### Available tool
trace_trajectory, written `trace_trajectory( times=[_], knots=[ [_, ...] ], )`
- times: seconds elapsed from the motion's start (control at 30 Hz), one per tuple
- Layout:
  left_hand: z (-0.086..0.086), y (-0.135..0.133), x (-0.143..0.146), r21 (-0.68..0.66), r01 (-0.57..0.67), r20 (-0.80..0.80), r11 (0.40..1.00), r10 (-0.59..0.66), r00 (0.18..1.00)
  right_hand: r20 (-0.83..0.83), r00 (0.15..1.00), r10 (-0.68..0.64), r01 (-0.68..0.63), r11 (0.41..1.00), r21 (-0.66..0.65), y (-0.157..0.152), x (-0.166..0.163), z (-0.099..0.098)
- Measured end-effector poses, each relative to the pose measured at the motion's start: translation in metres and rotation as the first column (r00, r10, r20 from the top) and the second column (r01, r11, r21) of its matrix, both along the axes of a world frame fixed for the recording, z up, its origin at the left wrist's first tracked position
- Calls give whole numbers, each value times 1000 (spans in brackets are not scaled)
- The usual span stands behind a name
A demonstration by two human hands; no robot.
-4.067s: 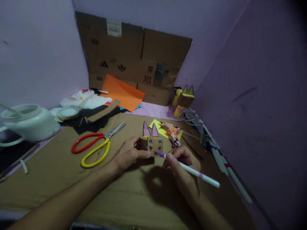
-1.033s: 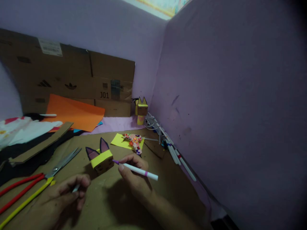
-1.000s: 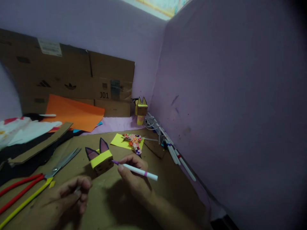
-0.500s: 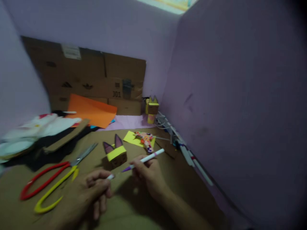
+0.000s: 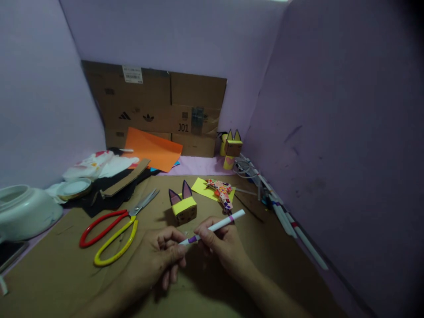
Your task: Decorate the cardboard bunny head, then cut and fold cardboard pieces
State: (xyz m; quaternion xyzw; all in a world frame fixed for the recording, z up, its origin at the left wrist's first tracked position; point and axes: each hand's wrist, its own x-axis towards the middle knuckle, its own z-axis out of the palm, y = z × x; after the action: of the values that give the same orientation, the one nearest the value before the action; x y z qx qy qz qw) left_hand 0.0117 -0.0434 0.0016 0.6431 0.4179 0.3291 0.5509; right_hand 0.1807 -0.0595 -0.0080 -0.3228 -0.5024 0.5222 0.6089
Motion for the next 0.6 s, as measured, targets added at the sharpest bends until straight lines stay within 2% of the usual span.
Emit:
trace_trajectory(
  times=[0.2, 0.4, 0.6],
  knots=[
    [3, 0, 1, 17, -19, -50, 1000, 19, 999, -103, 993, 54, -58, 997, -43, 2, -5, -1],
    [5, 0, 1, -67, -12, -26, 998, 10, 1000, -100, 994, 40, -51, 993, -106, 2, -7, -2],
    [1, -4, 4, 73, -55, -27, 996, 57, 998, -62, 998, 27, -34, 993, -111, 0, -8, -6]
  ],
)
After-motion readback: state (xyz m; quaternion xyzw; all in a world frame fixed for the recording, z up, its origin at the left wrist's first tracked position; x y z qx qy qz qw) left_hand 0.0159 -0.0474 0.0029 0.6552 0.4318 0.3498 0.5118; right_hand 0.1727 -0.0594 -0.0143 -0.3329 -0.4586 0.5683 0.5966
